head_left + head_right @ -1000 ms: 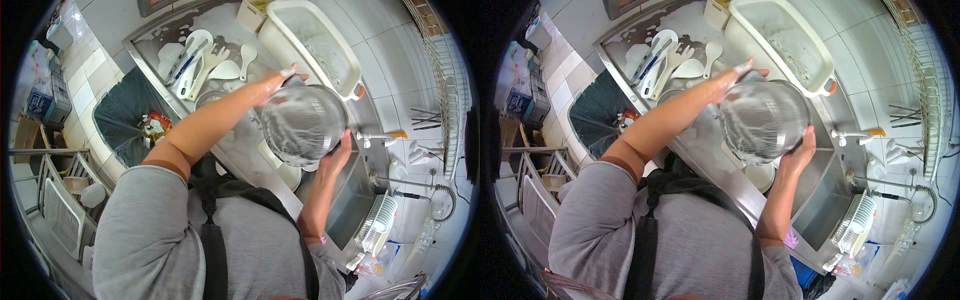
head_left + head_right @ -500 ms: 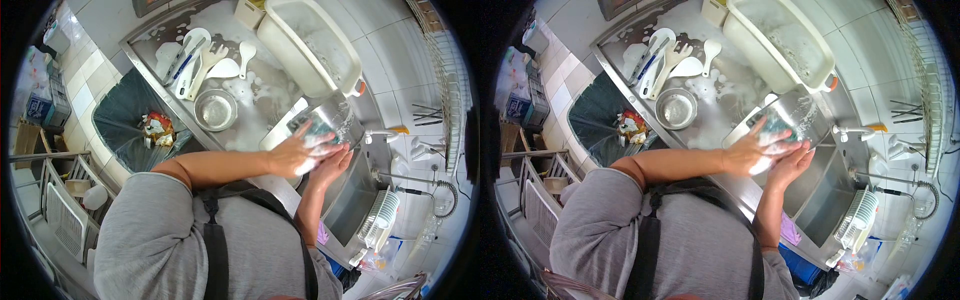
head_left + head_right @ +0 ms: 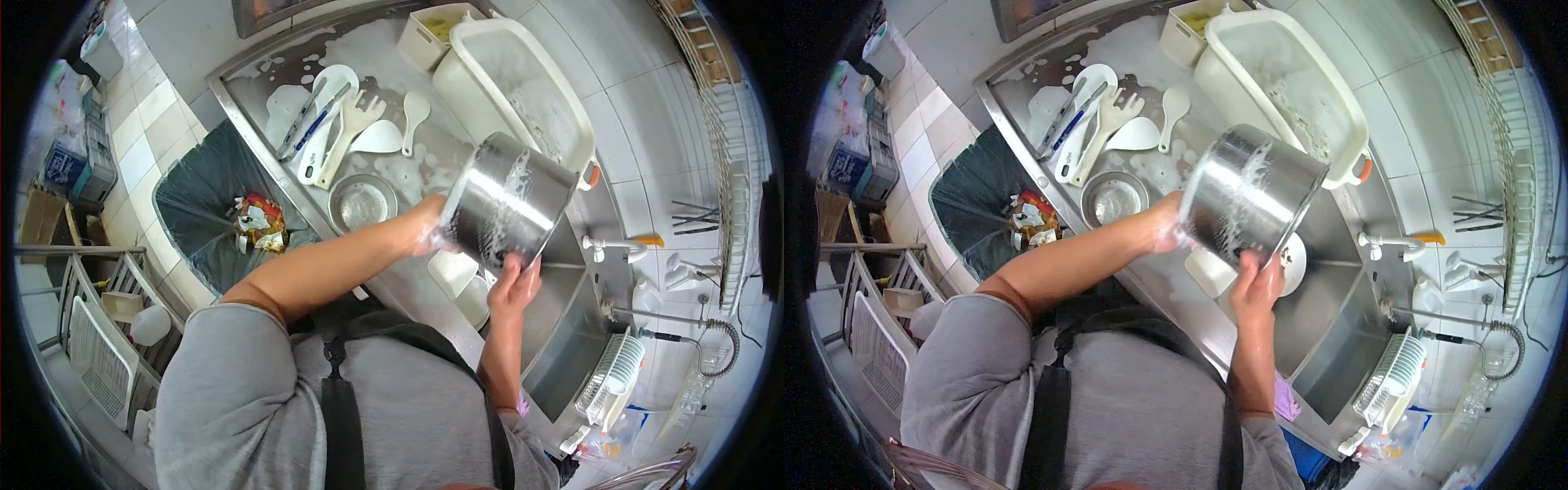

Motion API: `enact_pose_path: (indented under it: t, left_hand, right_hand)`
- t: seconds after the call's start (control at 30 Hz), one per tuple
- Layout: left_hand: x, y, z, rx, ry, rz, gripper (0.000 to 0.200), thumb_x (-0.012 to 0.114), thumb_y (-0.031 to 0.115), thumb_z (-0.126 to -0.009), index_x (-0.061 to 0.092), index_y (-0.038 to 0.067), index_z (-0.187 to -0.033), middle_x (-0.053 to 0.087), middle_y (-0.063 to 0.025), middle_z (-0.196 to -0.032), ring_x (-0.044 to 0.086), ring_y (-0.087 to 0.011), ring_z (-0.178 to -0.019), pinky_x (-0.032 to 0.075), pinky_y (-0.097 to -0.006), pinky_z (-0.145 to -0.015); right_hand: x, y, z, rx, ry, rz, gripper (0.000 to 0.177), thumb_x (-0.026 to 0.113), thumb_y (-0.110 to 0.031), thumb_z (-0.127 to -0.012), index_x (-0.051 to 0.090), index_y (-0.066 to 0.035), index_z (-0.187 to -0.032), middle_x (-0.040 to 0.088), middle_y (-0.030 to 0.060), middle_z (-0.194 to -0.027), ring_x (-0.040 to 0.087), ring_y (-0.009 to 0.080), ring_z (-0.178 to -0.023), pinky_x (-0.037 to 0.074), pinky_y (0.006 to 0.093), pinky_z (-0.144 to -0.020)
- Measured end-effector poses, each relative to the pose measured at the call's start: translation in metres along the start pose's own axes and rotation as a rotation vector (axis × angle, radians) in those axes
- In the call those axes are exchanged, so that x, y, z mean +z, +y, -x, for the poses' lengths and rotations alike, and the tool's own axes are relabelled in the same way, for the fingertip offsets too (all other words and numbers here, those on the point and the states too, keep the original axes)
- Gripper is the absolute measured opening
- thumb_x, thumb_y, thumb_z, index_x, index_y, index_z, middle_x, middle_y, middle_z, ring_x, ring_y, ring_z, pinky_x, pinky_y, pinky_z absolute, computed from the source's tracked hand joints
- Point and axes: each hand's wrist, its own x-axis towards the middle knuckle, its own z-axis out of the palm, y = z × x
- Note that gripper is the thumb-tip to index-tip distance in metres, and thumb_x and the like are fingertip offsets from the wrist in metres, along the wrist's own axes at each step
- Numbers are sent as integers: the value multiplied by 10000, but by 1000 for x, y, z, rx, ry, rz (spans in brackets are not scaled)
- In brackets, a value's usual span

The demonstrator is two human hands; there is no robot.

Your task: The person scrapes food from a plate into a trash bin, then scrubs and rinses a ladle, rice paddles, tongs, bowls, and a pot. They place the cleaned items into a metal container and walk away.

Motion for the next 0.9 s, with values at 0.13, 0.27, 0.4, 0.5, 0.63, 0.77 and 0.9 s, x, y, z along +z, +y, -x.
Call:
enact_pose_path:
  t: [0.13, 0.27, 0.4, 0.5, 0.63, 0.77, 0.9]
  left_hand:
    - [-2, 29, 33, -87, 310, -168, 290, 453, 191, -908, 568, 26, -1118, 614, -112, -1046, 608, -267, -962, 566, -462, -699]
    - [-22, 81, 19, 183, 449, -355, 319, 449, 193, -910, 537, 20, -1163, 587, -138, -1108, 603, -285, -987, 573, -454, -743]
    - [6, 169, -5, 551, 428, -327, 364, 407, 199, -931, 471, 5, -1232, 554, -159, -1188, 591, -295, -1047, 571, -447, -779]
    - [16, 235, -65, 975, 209, -329, 495, 476, 297, -921, 411, -17, -1298, 461, -183, -1334, 503, -341, -1185, 487, -490, -921]
    - [2, 297, -133, 922, 453, -638, 401, 494, 383, -905, 558, 84, -1164, 630, -112, -1019, 599, -238, -912, 479, -400, -755]
    - [-68, 306, -111, 1270, 677, -1786, 668, 617, 387, -822, 385, 2, -1316, 405, -271, -1322, 390, -424, -1249, 357, -504, -1007]
    - [-97, 219, 26, 347, 956, -2038, 1240, 703, 705, -576, 14, 232, -1492, 139, -220, -1513, 167, -473, -1362, 173, -711, -998]
  right_hand:
    - [19, 14, -16, 152, -41, -31, 234, 486, -168, -956, 520, 34, -1068, 612, 106, -715, 582, 219, -591, 460, 305, -577]
    - [17, 12, -21, 71, -292, 90, 147, 609, -108, -865, 499, -10, -856, 639, 175, -739, 613, 377, -640, 467, 434, -543]
    - [21, 18, -21, -85, -396, 163, 153, 638, -119, -832, 518, -24, -818, 585, 134, -656, 571, 341, -578, 431, 420, -521]
    - [30, 24, -19, -149, -517, 133, 74, 622, -73, -814, 573, -29, -846, 602, 135, -700, 586, 341, -641, 451, 412, -566]
    - [42, 28, -17, -120, -570, 205, 169, 640, -51, -757, 604, -26, -919, 615, 138, -766, 593, 322, -717, 456, 401, -653]
    - [41, 32, -19, -11, -499, 195, 290, 637, -59, -770, 609, -30, -1057, 646, 148, -961, 591, 325, -949, 442, 417, -827]
    - [34, 32, -12, 91, -522, 297, 538, 669, -139, -780, 501, -68, -1286, 460, 109, -1373, 293, 348, -1344, 161, 513, -1105]
